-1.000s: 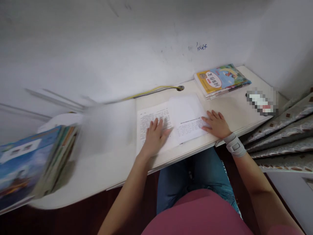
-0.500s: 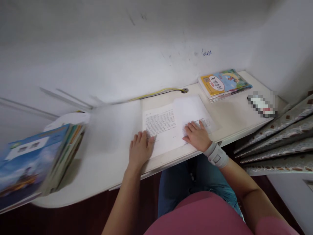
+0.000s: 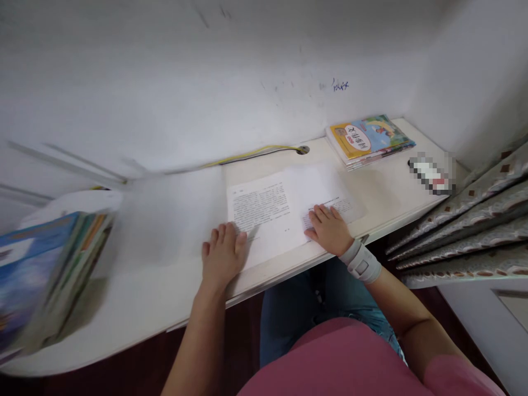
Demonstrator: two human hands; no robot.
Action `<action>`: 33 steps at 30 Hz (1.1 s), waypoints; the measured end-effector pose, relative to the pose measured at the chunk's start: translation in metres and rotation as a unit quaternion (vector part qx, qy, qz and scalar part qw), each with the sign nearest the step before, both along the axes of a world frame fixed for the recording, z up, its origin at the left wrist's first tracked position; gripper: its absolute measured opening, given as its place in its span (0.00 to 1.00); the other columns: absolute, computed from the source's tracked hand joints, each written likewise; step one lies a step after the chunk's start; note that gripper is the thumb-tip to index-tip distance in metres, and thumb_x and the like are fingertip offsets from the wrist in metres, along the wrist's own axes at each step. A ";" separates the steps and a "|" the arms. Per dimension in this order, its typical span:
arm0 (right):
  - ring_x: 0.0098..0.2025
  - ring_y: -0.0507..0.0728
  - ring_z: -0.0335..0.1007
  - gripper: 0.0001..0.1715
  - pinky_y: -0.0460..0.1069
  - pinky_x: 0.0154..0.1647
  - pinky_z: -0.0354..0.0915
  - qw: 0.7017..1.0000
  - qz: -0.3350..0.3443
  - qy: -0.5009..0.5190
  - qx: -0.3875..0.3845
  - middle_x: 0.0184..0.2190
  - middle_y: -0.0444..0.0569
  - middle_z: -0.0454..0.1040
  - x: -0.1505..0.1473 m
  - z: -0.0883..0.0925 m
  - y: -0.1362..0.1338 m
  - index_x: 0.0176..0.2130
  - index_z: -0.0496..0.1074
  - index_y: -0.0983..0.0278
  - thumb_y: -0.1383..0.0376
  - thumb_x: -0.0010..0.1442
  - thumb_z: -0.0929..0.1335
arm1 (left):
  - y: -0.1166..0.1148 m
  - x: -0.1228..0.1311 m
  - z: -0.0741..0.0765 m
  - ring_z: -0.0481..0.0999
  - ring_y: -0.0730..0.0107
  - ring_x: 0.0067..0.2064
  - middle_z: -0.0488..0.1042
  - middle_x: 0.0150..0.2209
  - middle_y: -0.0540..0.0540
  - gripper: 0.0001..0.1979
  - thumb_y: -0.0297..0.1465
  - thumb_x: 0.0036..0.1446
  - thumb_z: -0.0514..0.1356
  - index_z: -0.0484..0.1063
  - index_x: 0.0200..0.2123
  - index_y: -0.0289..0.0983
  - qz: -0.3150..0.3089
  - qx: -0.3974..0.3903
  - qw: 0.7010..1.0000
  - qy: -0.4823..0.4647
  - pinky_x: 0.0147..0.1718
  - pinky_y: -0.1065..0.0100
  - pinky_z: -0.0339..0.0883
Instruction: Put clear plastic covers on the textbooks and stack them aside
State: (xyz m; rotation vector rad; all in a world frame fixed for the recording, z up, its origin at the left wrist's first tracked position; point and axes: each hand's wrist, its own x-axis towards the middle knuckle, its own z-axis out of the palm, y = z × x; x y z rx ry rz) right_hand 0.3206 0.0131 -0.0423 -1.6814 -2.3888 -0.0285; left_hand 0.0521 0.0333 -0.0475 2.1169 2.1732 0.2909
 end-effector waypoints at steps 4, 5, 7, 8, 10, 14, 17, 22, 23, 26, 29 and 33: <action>0.64 0.62 0.55 0.30 0.61 0.63 0.50 1.000 0.001 -0.001 -0.006 0.62 0.60 0.61 0.002 0.000 -0.001 0.59 0.63 0.70 0.55 0.66 0.58 | 0.000 -0.001 -0.002 0.49 0.43 0.66 0.54 0.64 0.28 0.34 0.42 0.64 0.38 0.53 0.63 0.24 0.002 0.000 1.000 -0.003 0.60 0.41 0.46; 0.64 0.63 0.55 0.30 0.61 0.63 0.50 1.000 0.003 0.001 -0.006 0.62 0.60 0.61 0.003 0.000 -0.001 0.59 0.63 0.69 0.55 0.66 0.58 | 0.001 -0.001 -0.003 0.49 0.44 0.66 0.54 0.64 0.28 0.34 0.42 0.64 0.38 0.53 0.64 0.24 0.003 0.003 1.000 -0.003 0.60 0.42 0.46; 0.64 0.63 0.55 0.29 0.62 0.63 0.50 1.000 0.005 0.003 -0.002 0.61 0.60 0.61 0.005 0.000 0.000 0.59 0.63 0.68 0.54 0.66 0.57 | 0.001 -0.002 -0.004 0.49 0.45 0.67 0.55 0.64 0.29 0.33 0.43 0.64 0.38 0.53 0.64 0.25 0.005 0.007 1.000 -0.001 0.60 0.42 0.47; 0.64 0.63 0.55 0.29 0.63 0.63 0.50 1.000 0.004 0.003 0.000 0.61 0.60 0.61 0.005 -0.001 0.000 0.59 0.63 0.68 0.55 0.66 0.57 | 0.001 -0.002 -0.005 0.49 0.45 0.67 0.55 0.64 0.29 0.33 0.43 0.64 0.38 0.53 0.64 0.25 0.006 0.008 1.000 -0.001 0.60 0.43 0.47; 0.64 0.63 0.55 0.29 0.63 0.63 0.50 1.000 0.002 0.003 0.003 0.62 0.60 0.60 0.007 -0.002 0.000 0.59 0.63 0.68 0.55 0.67 0.56 | 0.001 -0.001 -0.004 0.49 0.45 0.67 0.55 0.64 0.29 0.34 0.43 0.64 0.37 0.53 0.64 0.25 0.006 0.007 1.000 -0.001 0.60 0.43 0.47; 0.64 0.62 0.54 0.29 0.62 0.63 0.50 1.000 0.005 0.002 0.002 0.62 0.59 0.60 0.009 -0.003 -0.001 0.60 0.63 0.68 0.54 0.67 0.56 | 0.001 0.000 -0.002 0.49 0.43 0.66 0.54 0.64 0.28 0.34 0.42 0.64 0.37 0.53 0.63 0.22 0.004 -0.006 1.000 -0.001 0.60 0.42 0.46; 0.64 0.62 0.54 0.29 0.63 0.63 0.49 1.000 0.003 0.001 -0.001 0.62 0.59 0.60 0.009 -0.002 -0.001 0.60 0.63 0.67 0.54 0.67 0.56 | 0.000 0.000 0.000 0.49 0.43 0.66 0.54 0.64 0.28 0.34 0.42 0.64 0.37 0.53 0.63 0.22 0.005 -0.007 1.000 -0.003 0.60 0.42 0.46; 0.65 0.63 0.53 0.31 0.63 0.63 0.49 1.000 0.001 -0.005 -0.010 0.62 0.60 0.59 0.011 0.000 -0.001 0.60 0.62 0.70 0.54 0.67 0.56 | 0.000 0.001 0.001 0.49 0.44 0.66 0.54 0.65 0.28 0.34 0.42 0.64 0.36 0.53 0.63 0.22 0.012 -0.013 1.000 -0.002 0.61 0.43 0.45; 0.65 0.62 0.53 0.30 0.63 0.63 0.49 1.000 0.003 -0.006 -0.010 0.62 0.60 0.59 0.012 -0.001 -0.001 0.60 0.62 0.70 0.54 0.67 0.55 | 0.000 0.001 0.000 0.49 0.44 0.66 0.54 0.65 0.29 0.34 0.42 0.64 0.36 0.53 0.63 0.22 0.012 -0.013 1.000 -0.002 0.61 0.43 0.45; 0.65 0.62 0.53 0.30 0.63 0.63 0.49 1.000 0.001 -0.009 -0.004 0.63 0.59 0.59 0.015 -0.002 -0.001 0.60 0.62 0.69 0.54 0.67 0.55 | 0.000 0.000 -0.002 0.49 0.44 0.67 0.54 0.65 0.29 0.34 0.42 0.64 0.36 0.54 0.63 0.23 0.007 -0.005 1.000 -0.003 0.61 0.44 0.45; 0.65 0.63 0.53 0.30 0.63 0.63 0.49 1.000 0.000 -0.010 0.001 0.63 0.60 0.59 0.018 -0.004 0.000 0.60 0.62 0.69 0.54 0.67 0.56 | 0.001 -0.001 -0.003 0.49 0.44 0.67 0.54 0.65 0.29 0.34 0.42 0.64 0.37 0.55 0.62 0.24 0.006 0.002 1.000 -0.002 0.61 0.43 0.46; 0.64 0.64 0.53 0.30 0.64 0.63 0.48 1.000 0.002 -0.005 0.004 0.62 0.61 0.59 0.018 -0.005 0.000 0.60 0.62 0.70 0.55 0.67 0.57 | 0.001 -0.001 -0.004 0.50 0.44 0.66 0.54 0.64 0.28 0.33 0.41 0.64 0.38 0.56 0.62 0.22 0.009 0.002 1.000 0.006 0.61 0.43 0.46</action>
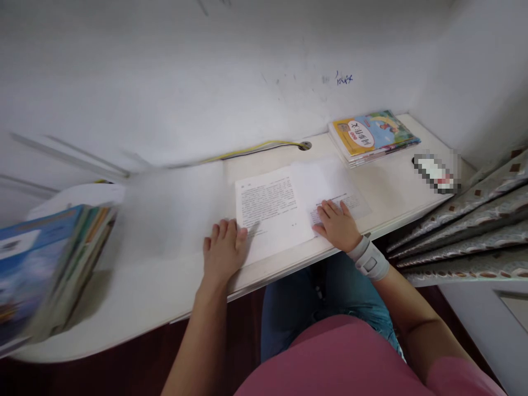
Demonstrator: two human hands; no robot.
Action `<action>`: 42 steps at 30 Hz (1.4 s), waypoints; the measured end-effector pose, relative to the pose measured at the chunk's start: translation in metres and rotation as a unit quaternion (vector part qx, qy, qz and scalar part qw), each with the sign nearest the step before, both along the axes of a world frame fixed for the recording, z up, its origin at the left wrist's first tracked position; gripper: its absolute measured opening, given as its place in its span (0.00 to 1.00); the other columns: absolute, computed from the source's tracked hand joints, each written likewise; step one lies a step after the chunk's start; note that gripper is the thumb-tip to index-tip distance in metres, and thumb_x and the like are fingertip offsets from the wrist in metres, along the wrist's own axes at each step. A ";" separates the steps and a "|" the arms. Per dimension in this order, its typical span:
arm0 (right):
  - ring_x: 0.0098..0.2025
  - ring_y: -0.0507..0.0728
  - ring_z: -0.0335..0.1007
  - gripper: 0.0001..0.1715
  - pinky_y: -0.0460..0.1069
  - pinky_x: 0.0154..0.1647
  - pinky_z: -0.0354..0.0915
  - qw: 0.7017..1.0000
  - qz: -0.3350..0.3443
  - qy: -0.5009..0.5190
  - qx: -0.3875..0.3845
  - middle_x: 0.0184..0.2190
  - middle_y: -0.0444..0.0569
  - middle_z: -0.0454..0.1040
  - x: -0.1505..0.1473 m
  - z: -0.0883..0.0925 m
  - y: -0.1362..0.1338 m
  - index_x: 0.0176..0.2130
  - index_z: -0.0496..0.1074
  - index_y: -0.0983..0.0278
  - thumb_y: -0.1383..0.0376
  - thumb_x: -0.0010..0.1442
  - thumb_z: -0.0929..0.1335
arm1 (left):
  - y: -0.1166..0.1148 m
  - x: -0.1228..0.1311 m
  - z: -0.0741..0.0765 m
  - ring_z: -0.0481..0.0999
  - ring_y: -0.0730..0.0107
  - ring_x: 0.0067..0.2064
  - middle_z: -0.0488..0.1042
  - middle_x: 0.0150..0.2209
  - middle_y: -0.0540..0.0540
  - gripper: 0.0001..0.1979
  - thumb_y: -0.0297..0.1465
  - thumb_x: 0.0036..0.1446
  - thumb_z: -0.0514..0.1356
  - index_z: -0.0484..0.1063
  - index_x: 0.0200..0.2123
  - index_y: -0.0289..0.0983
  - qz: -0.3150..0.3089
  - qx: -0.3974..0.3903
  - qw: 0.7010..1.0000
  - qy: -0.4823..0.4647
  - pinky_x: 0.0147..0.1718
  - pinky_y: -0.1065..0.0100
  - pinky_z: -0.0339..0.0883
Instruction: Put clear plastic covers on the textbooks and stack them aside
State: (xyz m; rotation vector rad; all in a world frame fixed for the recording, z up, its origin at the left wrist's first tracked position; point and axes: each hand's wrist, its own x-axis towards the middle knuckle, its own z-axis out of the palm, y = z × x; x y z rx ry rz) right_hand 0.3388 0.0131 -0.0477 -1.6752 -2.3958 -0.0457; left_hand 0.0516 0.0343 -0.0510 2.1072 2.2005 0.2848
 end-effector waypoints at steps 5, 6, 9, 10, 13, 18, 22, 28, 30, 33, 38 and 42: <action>0.64 0.64 0.53 0.30 0.64 0.63 0.49 1.000 0.000 0.006 -0.002 0.62 0.61 0.60 0.002 0.000 -0.001 0.59 0.62 0.70 0.55 0.67 0.57 | 0.000 -0.002 -0.001 0.50 0.44 0.66 0.56 0.64 0.29 0.32 0.41 0.64 0.38 0.57 0.62 0.24 -0.008 0.010 1.000 0.000 0.60 0.43 0.48; 0.64 0.63 0.53 0.30 0.64 0.63 0.49 1.000 0.000 0.007 -0.003 0.62 0.60 0.60 0.002 0.000 -0.001 0.59 0.62 0.69 0.55 0.67 0.57 | 0.000 -0.002 -0.001 0.51 0.44 0.66 0.56 0.64 0.29 0.32 0.41 0.64 0.39 0.57 0.62 0.24 -0.009 0.011 1.000 -0.001 0.60 0.43 0.48; 0.64 0.63 0.53 0.30 0.63 0.63 0.49 1.000 -0.001 0.008 -0.006 0.62 0.60 0.60 0.004 0.000 0.000 0.60 0.62 0.69 0.54 0.67 0.57 | -0.001 -0.002 -0.002 0.51 0.43 0.66 0.56 0.64 0.28 0.32 0.41 0.64 0.39 0.58 0.61 0.24 -0.010 0.016 1.000 -0.005 0.60 0.42 0.48; 0.65 0.63 0.53 0.30 0.63 0.63 0.49 1.000 -0.001 0.009 -0.006 0.62 0.60 0.59 0.004 0.000 0.000 0.60 0.62 0.69 0.54 0.67 0.57 | -0.001 -0.002 -0.002 0.51 0.43 0.66 0.56 0.63 0.28 0.31 0.40 0.64 0.39 0.58 0.61 0.24 -0.011 0.021 1.000 -0.007 0.60 0.42 0.48; 0.65 0.63 0.53 0.30 0.62 0.62 0.51 1.000 -0.004 0.012 -0.007 0.63 0.60 0.59 0.004 -0.001 -0.001 0.60 0.62 0.69 0.54 0.67 0.57 | -0.001 -0.002 -0.003 0.52 0.43 0.66 0.58 0.63 0.28 0.30 0.40 0.64 0.40 0.61 0.60 0.26 -0.015 0.036 0.999 -0.019 0.59 0.41 0.49; 0.64 0.64 0.54 0.29 0.62 0.61 0.53 1.000 -0.007 0.018 -0.009 0.63 0.59 0.59 0.007 -0.001 -0.001 0.60 0.62 0.69 0.55 0.66 0.58 | 0.001 -0.007 -0.006 0.54 0.45 0.65 0.59 0.62 0.27 0.28 0.36 0.63 0.43 0.60 0.59 0.25 0.002 0.072 0.993 -0.093 0.60 0.43 0.51; 0.61 0.63 0.59 0.26 0.60 0.59 0.57 0.999 -0.001 0.032 -0.007 0.61 0.59 0.63 0.006 0.008 0.003 0.57 0.65 0.68 0.56 0.66 0.59 | 0.000 -0.006 -0.004 0.61 0.50 0.62 0.62 0.60 0.27 0.29 0.29 0.59 0.46 0.54 0.63 0.25 0.049 0.116 0.981 -0.148 0.57 0.51 0.59; 0.63 0.64 0.56 0.22 0.60 0.60 0.57 0.994 0.077 0.071 0.018 0.60 0.59 0.63 -0.016 0.016 0.001 0.54 0.68 0.67 0.59 0.65 0.61 | -0.001 -0.008 0.031 0.73 0.45 0.46 0.75 0.42 0.30 0.17 0.29 0.56 0.51 0.72 0.45 0.31 0.128 0.034 0.986 -0.097 0.44 0.47 0.65; 0.61 0.65 0.59 0.20 0.61 0.60 0.56 0.990 0.083 0.113 -0.005 0.58 0.61 0.65 -0.020 0.015 -0.001 0.52 0.70 0.68 0.61 0.64 0.62 | 0.003 -0.015 0.050 0.74 0.44 0.42 0.76 0.31 0.36 0.07 0.30 0.51 0.55 0.73 0.29 0.35 0.138 0.001 0.972 -0.188 0.43 0.45 0.64; 0.60 0.67 0.61 0.19 0.63 0.61 0.56 0.976 0.090 0.194 -0.036 0.56 0.64 0.67 -0.023 0.017 -0.001 0.49 0.72 0.70 0.62 0.62 0.64 | 0.012 -0.021 0.083 0.75 0.52 0.39 0.73 0.23 0.44 0.05 0.31 0.46 0.59 0.68 0.22 0.37 0.084 -0.002 0.917 -0.391 0.45 0.49 0.65; 0.59 0.61 0.63 0.33 0.58 0.58 0.62 0.935 0.132 0.318 -0.081 0.59 0.59 0.64 -0.030 0.037 0.017 0.61 0.59 0.65 0.49 0.65 0.56 | 0.028 0.010 0.141 0.75 0.60 0.47 0.77 0.40 0.46 0.12 0.39 0.48 0.61 0.64 0.27 0.38 -0.048 -0.003 0.804 -0.592 0.47 0.55 0.68; 0.52 0.59 0.70 0.46 0.60 0.50 0.67 0.780 0.096 0.568 -0.244 0.58 0.59 0.66 -0.027 0.062 0.043 0.65 0.48 0.60 0.39 0.61 0.42 | 0.038 0.063 0.163 0.72 0.55 0.53 0.74 0.47 0.45 0.15 0.38 0.49 0.64 0.62 0.29 0.38 -0.152 -0.058 0.681 -0.714 0.48 0.45 0.66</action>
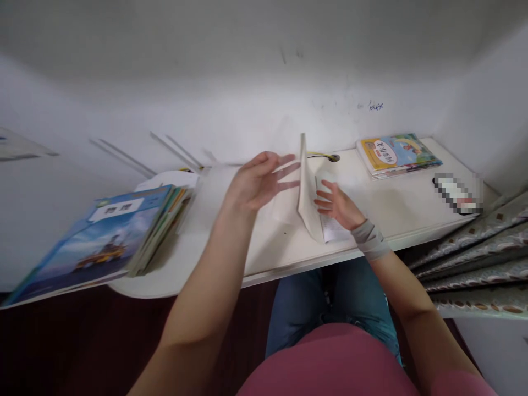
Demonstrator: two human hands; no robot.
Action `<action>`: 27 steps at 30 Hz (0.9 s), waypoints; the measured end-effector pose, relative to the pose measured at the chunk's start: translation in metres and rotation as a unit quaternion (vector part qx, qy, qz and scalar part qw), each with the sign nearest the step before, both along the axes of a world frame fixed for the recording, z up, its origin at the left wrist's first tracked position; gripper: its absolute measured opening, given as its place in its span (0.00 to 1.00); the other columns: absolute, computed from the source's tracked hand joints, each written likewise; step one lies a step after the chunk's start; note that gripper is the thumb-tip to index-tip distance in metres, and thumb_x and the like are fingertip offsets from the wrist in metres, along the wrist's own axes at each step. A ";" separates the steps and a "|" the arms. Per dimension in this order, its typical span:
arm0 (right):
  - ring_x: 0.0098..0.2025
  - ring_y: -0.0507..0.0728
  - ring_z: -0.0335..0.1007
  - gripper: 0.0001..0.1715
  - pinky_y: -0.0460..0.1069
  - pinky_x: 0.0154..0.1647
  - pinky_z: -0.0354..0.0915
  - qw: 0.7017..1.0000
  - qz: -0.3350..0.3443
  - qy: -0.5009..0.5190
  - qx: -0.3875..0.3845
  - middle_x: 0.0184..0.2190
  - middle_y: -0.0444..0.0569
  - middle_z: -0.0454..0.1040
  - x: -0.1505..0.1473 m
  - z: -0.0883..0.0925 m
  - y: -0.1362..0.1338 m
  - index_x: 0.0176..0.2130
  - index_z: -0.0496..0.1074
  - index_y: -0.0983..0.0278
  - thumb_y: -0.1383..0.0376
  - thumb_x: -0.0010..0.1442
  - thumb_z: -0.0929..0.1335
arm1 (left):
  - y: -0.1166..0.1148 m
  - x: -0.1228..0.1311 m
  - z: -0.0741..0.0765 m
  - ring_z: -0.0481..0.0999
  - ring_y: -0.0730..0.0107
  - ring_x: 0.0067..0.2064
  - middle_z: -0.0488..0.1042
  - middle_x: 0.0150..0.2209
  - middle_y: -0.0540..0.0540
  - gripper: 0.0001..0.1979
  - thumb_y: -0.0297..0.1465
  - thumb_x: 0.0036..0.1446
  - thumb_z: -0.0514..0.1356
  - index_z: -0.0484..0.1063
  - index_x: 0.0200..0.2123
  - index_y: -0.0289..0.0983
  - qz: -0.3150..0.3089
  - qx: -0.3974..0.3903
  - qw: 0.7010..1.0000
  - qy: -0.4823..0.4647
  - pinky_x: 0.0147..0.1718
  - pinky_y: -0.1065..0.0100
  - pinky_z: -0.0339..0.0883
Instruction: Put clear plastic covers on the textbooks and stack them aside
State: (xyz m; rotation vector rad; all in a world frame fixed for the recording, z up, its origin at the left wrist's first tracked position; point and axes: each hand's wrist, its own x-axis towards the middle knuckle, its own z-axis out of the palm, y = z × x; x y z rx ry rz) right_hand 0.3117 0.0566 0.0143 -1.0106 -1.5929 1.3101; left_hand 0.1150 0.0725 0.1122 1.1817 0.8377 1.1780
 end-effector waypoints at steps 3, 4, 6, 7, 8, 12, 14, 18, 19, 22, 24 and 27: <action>0.47 0.61 0.73 0.55 0.59 0.46 0.69 0.996 -0.017 0.054 -0.071 0.53 0.58 0.71 0.018 0.014 0.012 0.65 0.49 0.62 0.36 0.55 0.37 | 0.004 0.028 -0.005 0.70 0.56 0.54 0.71 0.50 0.43 0.13 0.40 0.54 0.60 0.62 0.33 0.38 -0.030 0.006 0.999 -0.018 0.49 0.44 0.65; 0.46 0.61 0.73 0.57 0.59 0.44 0.70 0.994 -0.026 0.059 -0.091 0.51 0.58 0.72 0.026 0.017 0.013 0.64 0.52 0.62 0.35 0.54 0.36 | 0.004 0.031 -0.010 0.71 0.56 0.54 0.70 0.51 0.43 0.13 0.40 0.56 0.59 0.62 0.34 0.38 -0.030 0.007 0.999 -0.012 0.49 0.45 0.66; 0.42 0.62 0.75 0.57 0.59 0.40 0.71 0.986 -0.042 0.070 -0.147 0.45 0.56 0.76 0.045 0.016 0.010 0.60 0.60 0.63 0.34 0.54 0.38 | 0.000 0.025 -0.018 0.71 0.57 0.54 0.70 0.52 0.43 0.12 0.41 0.57 0.57 0.62 0.36 0.39 -0.012 0.011 1.000 0.014 0.49 0.47 0.67; 0.40 0.63 0.76 0.55 0.59 0.38 0.72 0.980 -0.048 0.073 -0.178 0.41 0.56 0.77 0.054 0.012 0.008 0.56 0.65 0.63 0.34 0.55 0.40 | -0.002 0.016 -0.023 0.72 0.58 0.53 0.70 0.53 0.43 0.12 0.41 0.57 0.57 0.63 0.37 0.39 0.008 0.016 0.999 0.032 0.48 0.49 0.68; 0.38 0.63 0.76 0.50 0.59 0.37 0.73 0.975 -0.055 0.071 -0.202 0.38 0.56 0.78 0.063 0.008 0.005 0.53 0.68 0.63 0.35 0.57 0.44 | -0.005 0.003 -0.027 0.73 0.59 0.52 0.71 0.52 0.43 0.12 0.41 0.56 0.56 0.63 0.37 0.40 0.037 0.021 0.998 0.053 0.47 0.51 0.70; 0.37 0.62 0.76 0.25 0.57 0.35 0.73 0.970 -0.082 0.059 -0.223 0.35 0.51 0.79 0.089 -0.019 0.000 0.47 0.70 0.62 0.52 0.53 0.65 | -0.018 -0.071 -0.055 0.78 0.67 0.34 0.76 0.35 0.47 0.13 0.40 0.53 0.57 0.63 0.38 0.39 0.212 0.000 0.961 0.176 0.34 0.61 0.74; 0.37 0.61 0.76 0.27 0.55 0.35 0.73 0.968 -0.097 0.074 -0.221 0.37 0.49 0.79 0.096 -0.031 0.002 0.47 0.69 0.61 0.62 0.46 0.68 | -0.023 -0.105 -0.076 0.75 0.71 0.25 0.73 0.24 0.51 0.13 0.38 0.52 0.57 0.64 0.38 0.38 0.259 -0.033 0.927 0.268 0.29 0.65 0.73; 0.31 0.56 0.75 0.27 0.50 0.31 0.72 0.970 -0.123 0.068 -0.199 0.33 0.46 0.79 0.102 -0.045 0.009 0.43 0.70 0.63 0.68 0.38 0.67 | -0.035 -0.136 -0.115 0.74 0.66 0.25 0.74 0.22 0.49 0.19 0.33 0.53 0.54 0.64 0.49 0.35 0.241 -0.077 0.840 0.480 0.31 0.62 0.71; 0.30 0.55 0.74 0.26 0.49 0.31 0.72 0.973 -0.123 0.055 -0.190 0.32 0.46 0.79 0.103 -0.047 0.011 0.42 0.71 0.64 0.69 0.38 0.67 | -0.038 -0.135 -0.120 0.76 0.63 0.28 0.75 0.25 0.46 0.21 0.33 0.55 0.53 0.63 0.52 0.35 0.235 -0.076 0.810 0.532 0.34 0.59 0.71; 0.32 0.56 0.74 0.21 0.51 0.35 0.72 0.983 -0.125 -0.018 -0.136 0.32 0.47 0.78 0.108 -0.052 0.014 0.38 0.71 0.65 0.68 0.40 0.67 | -0.046 -0.122 -0.120 0.76 0.49 0.43 0.77 0.37 0.34 0.28 0.32 0.56 0.53 0.57 0.60 0.32 0.235 -0.064 0.711 0.660 0.43 0.48 0.67; 0.39 0.59 0.75 0.20 0.54 0.43 0.71 0.983 -0.148 -0.087 -0.070 0.36 0.51 0.78 0.114 -0.056 0.015 0.40 0.71 0.66 0.66 0.43 0.67 | -0.051 -0.106 -0.109 0.69 0.40 0.54 0.73 0.48 0.27 0.31 0.30 0.55 0.55 0.54 0.62 0.30 0.264 -0.013 0.661 0.702 0.49 0.41 0.62; 0.52 0.64 0.69 0.28 0.60 0.54 0.65 0.957 -0.224 -0.185 0.022 0.49 0.60 0.73 0.124 -0.065 0.013 0.48 0.68 0.68 0.60 0.48 0.67 | -0.054 -0.069 -0.098 0.54 0.43 0.64 0.62 0.60 0.28 0.29 0.29 0.58 0.53 0.55 0.62 0.29 0.285 0.146 0.668 0.672 0.59 0.42 0.51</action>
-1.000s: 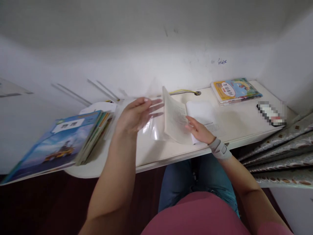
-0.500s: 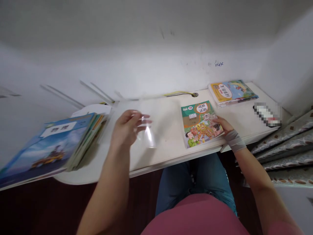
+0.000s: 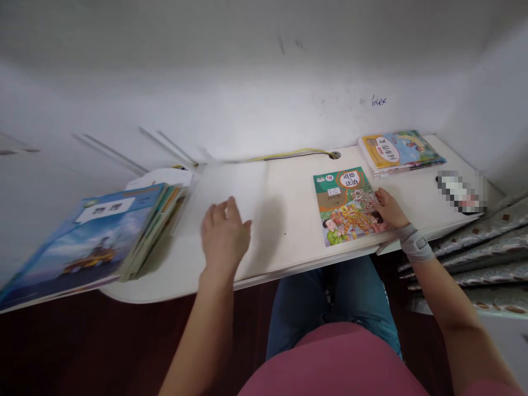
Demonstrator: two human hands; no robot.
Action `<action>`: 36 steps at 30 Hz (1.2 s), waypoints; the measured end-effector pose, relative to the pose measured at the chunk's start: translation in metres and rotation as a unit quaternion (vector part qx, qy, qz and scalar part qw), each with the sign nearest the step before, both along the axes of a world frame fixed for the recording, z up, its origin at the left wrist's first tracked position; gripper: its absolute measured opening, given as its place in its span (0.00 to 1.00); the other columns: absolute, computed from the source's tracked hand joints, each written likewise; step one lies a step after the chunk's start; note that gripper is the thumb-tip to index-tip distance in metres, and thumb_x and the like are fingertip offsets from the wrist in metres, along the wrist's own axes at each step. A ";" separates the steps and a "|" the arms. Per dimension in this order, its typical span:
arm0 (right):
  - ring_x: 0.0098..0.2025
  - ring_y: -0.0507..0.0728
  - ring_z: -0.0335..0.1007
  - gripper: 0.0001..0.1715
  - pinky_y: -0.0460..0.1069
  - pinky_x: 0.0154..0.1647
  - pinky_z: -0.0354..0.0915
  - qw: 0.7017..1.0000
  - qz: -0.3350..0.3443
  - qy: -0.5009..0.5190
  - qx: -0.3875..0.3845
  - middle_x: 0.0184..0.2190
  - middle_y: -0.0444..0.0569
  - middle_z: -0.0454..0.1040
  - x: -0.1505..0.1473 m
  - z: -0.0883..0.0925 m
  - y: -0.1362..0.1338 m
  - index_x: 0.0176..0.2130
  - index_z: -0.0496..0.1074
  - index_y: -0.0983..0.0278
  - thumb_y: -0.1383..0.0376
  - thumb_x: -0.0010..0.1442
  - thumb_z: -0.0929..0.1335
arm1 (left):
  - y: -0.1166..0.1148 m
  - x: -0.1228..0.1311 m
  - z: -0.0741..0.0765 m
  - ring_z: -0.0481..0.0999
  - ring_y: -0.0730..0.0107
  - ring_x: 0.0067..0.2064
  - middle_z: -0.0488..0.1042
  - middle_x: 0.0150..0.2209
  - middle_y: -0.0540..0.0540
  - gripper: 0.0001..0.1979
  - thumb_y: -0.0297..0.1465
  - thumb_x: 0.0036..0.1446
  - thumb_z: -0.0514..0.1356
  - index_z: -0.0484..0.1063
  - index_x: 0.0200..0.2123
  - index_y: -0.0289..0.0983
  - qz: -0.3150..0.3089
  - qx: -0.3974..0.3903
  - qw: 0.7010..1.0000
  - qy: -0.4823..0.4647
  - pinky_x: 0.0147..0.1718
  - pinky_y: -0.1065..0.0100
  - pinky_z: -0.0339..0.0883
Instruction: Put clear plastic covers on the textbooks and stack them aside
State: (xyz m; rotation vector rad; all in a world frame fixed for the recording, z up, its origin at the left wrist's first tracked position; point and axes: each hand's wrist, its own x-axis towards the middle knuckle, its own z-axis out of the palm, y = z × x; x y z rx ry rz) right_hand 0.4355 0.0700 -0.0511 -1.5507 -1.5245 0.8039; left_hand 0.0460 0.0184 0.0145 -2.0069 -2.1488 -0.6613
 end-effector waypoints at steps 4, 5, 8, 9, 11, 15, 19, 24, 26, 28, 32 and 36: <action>0.58 0.67 0.63 0.35 0.65 0.60 0.57 0.990 -0.043 -0.126 0.053 0.56 0.65 0.67 0.009 -0.012 -0.008 0.55 0.64 0.70 0.50 0.56 0.63 | 0.004 0.072 -0.018 0.53 0.54 0.66 0.57 0.63 0.30 0.26 0.36 0.65 0.44 0.58 0.60 0.27 -0.244 -0.073 0.965 -0.057 0.62 0.53 0.51; 0.59 0.67 0.61 0.35 0.65 0.61 0.55 0.987 -0.040 -0.143 0.068 0.56 0.65 0.66 0.010 -0.015 -0.010 0.55 0.65 0.70 0.48 0.57 0.62 | 0.005 0.089 -0.027 0.51 0.51 0.66 0.56 0.64 0.28 0.28 0.39 0.65 0.43 0.58 0.60 0.26 -0.243 -0.106 0.963 -0.052 0.61 0.50 0.52; 0.61 0.65 0.58 0.34 0.65 0.63 0.52 0.980 -0.026 -0.167 0.108 0.56 0.61 0.67 0.008 -0.019 -0.014 0.51 0.70 0.66 0.46 0.60 0.58 | 0.005 0.120 -0.051 0.47 0.45 0.67 0.51 0.65 0.27 0.33 0.45 0.64 0.41 0.56 0.62 0.24 -0.193 -0.167 0.967 -0.002 0.62 0.44 0.46; 0.62 0.65 0.58 0.33 0.64 0.63 0.52 0.979 -0.025 -0.170 0.112 0.56 0.60 0.67 0.007 -0.020 -0.015 0.49 0.71 0.65 0.45 0.61 0.57 | 0.005 0.124 -0.057 0.46 0.45 0.67 0.50 0.66 0.29 0.34 0.46 0.64 0.40 0.55 0.63 0.25 -0.188 -0.174 0.966 0.017 0.62 0.43 0.43; 0.62 0.63 0.58 0.34 0.64 0.63 0.53 0.978 -0.032 -0.172 0.110 0.57 0.58 0.67 0.006 -0.021 -0.015 0.47 0.73 0.64 0.45 0.62 0.54 | 0.004 0.125 -0.062 0.45 0.44 0.68 0.50 0.66 0.33 0.35 0.47 0.64 0.39 0.53 0.64 0.27 -0.196 -0.177 0.964 0.044 0.62 0.41 0.40; 0.62 0.64 0.57 0.37 0.62 0.63 0.53 0.978 -0.053 -0.175 0.103 0.57 0.59 0.66 0.005 -0.020 -0.015 0.45 0.74 0.65 0.43 0.63 0.52 | 0.004 0.119 -0.061 0.45 0.44 0.68 0.49 0.67 0.35 0.35 0.47 0.64 0.39 0.52 0.65 0.29 -0.203 -0.179 0.961 0.053 0.62 0.41 0.41; 0.62 0.62 0.58 0.36 0.62 0.63 0.54 0.976 -0.052 -0.180 0.107 0.57 0.58 0.68 0.005 -0.019 -0.016 0.45 0.74 0.64 0.44 0.64 0.52 | 0.004 0.119 -0.061 0.45 0.45 0.68 0.50 0.67 0.36 0.34 0.46 0.64 0.40 0.51 0.66 0.31 -0.198 -0.175 0.963 0.051 0.62 0.41 0.41; 0.62 0.62 0.58 0.38 0.61 0.62 0.56 0.981 -0.047 -0.163 0.097 0.57 0.57 0.68 0.004 -0.016 -0.016 0.45 0.75 0.64 0.43 0.63 0.52 | 0.004 0.120 -0.063 0.45 0.45 0.68 0.50 0.67 0.36 0.34 0.47 0.64 0.40 0.51 0.65 0.31 -0.201 -0.171 0.963 0.050 0.62 0.41 0.41; 0.62 0.62 0.58 0.39 0.61 0.63 0.55 0.984 -0.043 -0.145 0.091 0.57 0.57 0.68 0.005 -0.010 -0.019 0.46 0.75 0.63 0.41 0.62 0.52 | 0.004 0.119 -0.062 0.46 0.45 0.67 0.49 0.67 0.36 0.34 0.47 0.64 0.40 0.51 0.65 0.31 -0.201 -0.173 0.963 0.048 0.62 0.41 0.41; 0.63 0.61 0.58 0.39 0.60 0.63 0.54 0.989 -0.028 -0.119 0.082 0.58 0.55 0.67 0.005 0.001 -0.024 0.49 0.74 0.62 0.40 0.62 0.53 | 0.004 0.119 -0.062 0.46 0.45 0.68 0.49 0.67 0.36 0.35 0.47 0.63 0.39 0.52 0.65 0.31 -0.200 -0.176 0.963 0.048 0.62 0.42 0.41; 0.65 0.57 0.54 0.36 0.57 0.66 0.49 0.989 0.109 -0.070 0.065 0.63 0.48 0.60 -0.010 0.037 -0.035 0.56 0.69 0.58 0.45 0.65 0.50 | 0.003 0.122 -0.061 0.45 0.45 0.68 0.50 0.67 0.36 0.35 0.47 0.64 0.40 0.53 0.65 0.29 -0.197 -0.171 0.964 0.046 0.62 0.43 0.41; 0.68 0.58 0.44 0.32 0.59 0.67 0.46 0.942 0.297 -0.109 0.112 0.66 0.47 0.52 -0.058 0.060 -0.029 0.62 0.59 0.58 0.49 0.66 0.54 | 0.003 0.118 -0.060 0.48 0.47 0.67 0.52 0.66 0.32 0.32 0.44 0.64 0.43 0.55 0.64 0.29 -0.241 -0.152 0.959 0.009 0.62 0.45 0.45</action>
